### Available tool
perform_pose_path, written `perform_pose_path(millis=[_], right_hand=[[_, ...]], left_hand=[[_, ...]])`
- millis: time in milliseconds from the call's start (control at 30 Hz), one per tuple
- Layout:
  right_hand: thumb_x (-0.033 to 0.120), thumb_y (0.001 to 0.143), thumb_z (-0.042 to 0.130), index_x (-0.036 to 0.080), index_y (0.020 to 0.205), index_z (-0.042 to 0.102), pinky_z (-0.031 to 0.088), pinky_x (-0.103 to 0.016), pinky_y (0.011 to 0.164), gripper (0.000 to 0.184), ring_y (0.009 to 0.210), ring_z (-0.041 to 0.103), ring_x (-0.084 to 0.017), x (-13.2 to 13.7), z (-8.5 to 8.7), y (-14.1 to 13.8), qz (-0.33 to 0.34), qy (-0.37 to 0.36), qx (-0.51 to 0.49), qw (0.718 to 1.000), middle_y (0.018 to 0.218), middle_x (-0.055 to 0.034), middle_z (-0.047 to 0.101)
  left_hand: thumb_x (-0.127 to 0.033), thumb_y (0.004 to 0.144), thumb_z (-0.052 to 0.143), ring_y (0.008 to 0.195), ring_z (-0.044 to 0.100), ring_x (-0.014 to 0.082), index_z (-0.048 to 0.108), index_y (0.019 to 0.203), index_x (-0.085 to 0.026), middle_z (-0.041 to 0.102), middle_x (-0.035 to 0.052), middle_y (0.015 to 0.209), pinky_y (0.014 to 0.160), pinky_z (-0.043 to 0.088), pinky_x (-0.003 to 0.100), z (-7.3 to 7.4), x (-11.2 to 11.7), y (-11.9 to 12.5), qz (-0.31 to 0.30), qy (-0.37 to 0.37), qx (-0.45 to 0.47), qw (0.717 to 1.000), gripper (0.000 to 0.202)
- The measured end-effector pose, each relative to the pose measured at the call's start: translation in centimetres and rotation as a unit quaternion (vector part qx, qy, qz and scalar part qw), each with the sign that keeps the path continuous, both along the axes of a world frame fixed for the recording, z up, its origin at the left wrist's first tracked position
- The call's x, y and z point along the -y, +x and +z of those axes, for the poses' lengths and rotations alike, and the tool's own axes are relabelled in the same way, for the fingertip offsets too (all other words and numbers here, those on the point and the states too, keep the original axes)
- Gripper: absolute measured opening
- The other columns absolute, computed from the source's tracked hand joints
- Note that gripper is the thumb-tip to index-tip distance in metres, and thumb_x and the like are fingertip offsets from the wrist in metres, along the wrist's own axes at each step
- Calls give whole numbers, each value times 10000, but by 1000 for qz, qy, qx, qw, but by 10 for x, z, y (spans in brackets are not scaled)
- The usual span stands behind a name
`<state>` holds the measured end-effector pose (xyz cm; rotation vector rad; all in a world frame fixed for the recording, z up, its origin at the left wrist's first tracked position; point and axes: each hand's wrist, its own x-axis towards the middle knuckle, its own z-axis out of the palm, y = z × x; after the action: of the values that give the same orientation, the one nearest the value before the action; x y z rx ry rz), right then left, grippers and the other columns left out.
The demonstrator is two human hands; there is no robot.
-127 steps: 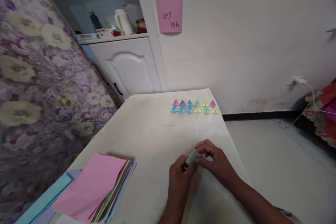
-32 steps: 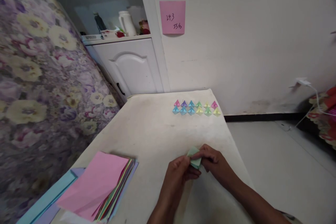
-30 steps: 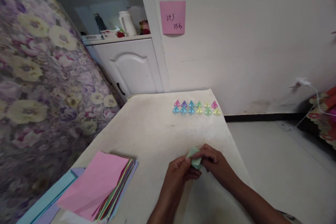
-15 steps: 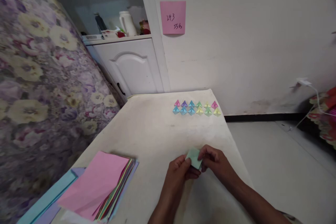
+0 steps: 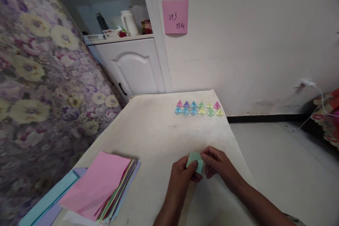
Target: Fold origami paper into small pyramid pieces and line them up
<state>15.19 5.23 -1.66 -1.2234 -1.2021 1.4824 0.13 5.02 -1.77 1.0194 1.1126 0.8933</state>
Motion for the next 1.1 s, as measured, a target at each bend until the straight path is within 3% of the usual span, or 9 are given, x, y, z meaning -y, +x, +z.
perform_pose_path(millis=[167,333,733,1100], right_hand=[[333,712,624,157,695,519,422,-220,427,205,413,514,-105,-3,-10,-4,15,-2,11,1000,466,41,536],[336,692,638,152,685,528,431,-228,449,214,428,509,-97,-5,-13,-4,11,-24,-37,999,498,37,552],[372,688,633,153,691,532,421,-228,451,240,414,525,-103,-8,-19,-2,-1,-26,-50,998,469,32,573],[373,671,663,148,696,538,489,-264,533,259,488,580,-117,-6,-16,-1,7,-43,-62,997,545,4,627]], left_hand=[[-349,729,619,496,576,143,653,778,-106,634,36,566,496,449,239,-1,0,1,-6,15,-25,1000,250],[-366,734,620,500,563,126,662,839,-107,642,31,591,506,437,227,-5,0,3,-6,-9,25,1000,283],[-451,683,658,514,560,130,649,695,-110,639,48,573,530,429,229,-4,1,3,45,-46,66,996,342],[-324,652,697,459,485,102,655,711,-110,584,8,512,469,349,208,-7,2,4,53,-13,65,996,226]])
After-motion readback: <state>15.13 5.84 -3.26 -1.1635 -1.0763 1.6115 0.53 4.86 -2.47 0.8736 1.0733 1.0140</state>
